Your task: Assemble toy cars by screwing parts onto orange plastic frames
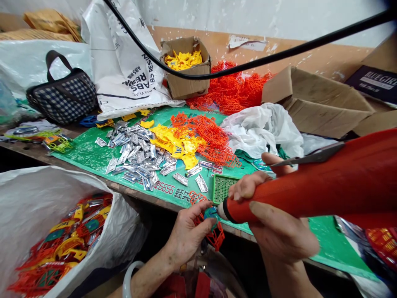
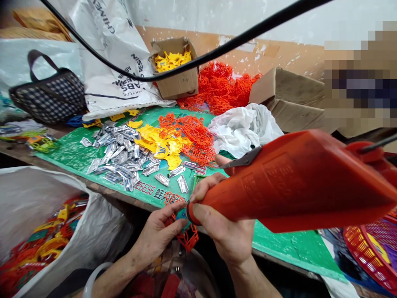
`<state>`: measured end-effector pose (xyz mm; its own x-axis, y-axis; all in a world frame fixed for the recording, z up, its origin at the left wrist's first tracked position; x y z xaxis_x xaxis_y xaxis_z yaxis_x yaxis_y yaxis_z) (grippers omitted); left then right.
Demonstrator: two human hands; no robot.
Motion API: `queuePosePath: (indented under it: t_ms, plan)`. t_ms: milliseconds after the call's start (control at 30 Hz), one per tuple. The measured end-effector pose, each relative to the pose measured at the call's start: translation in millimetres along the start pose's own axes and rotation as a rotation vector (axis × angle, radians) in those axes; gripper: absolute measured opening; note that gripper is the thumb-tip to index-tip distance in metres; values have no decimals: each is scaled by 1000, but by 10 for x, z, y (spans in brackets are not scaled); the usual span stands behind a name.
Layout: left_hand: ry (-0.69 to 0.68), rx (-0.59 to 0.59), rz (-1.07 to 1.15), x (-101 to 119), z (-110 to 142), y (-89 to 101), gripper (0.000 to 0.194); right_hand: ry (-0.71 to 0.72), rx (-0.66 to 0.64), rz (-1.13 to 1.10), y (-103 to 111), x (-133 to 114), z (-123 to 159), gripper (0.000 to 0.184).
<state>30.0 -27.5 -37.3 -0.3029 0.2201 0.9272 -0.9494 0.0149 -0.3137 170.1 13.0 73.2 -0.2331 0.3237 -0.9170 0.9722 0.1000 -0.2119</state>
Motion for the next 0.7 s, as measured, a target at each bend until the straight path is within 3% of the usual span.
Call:
queuePosePath:
  t_ms: [700]
  plan:
    - [29, 13, 64, -60, 8, -12, 33, -6, 14, 21, -6, 54, 54, 49]
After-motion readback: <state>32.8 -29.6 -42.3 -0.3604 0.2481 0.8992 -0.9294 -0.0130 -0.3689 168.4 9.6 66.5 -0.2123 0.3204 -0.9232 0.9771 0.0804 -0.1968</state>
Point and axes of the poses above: each hand's wrist, its own z-axis away from the middle knuckle, its own y-axis out of the back of the hand, x = y × z, the point moved 3 cm from there along -z, towards the middle knuckle, and after that the axes turned 12 degrees about z, right-handed, at the moved point
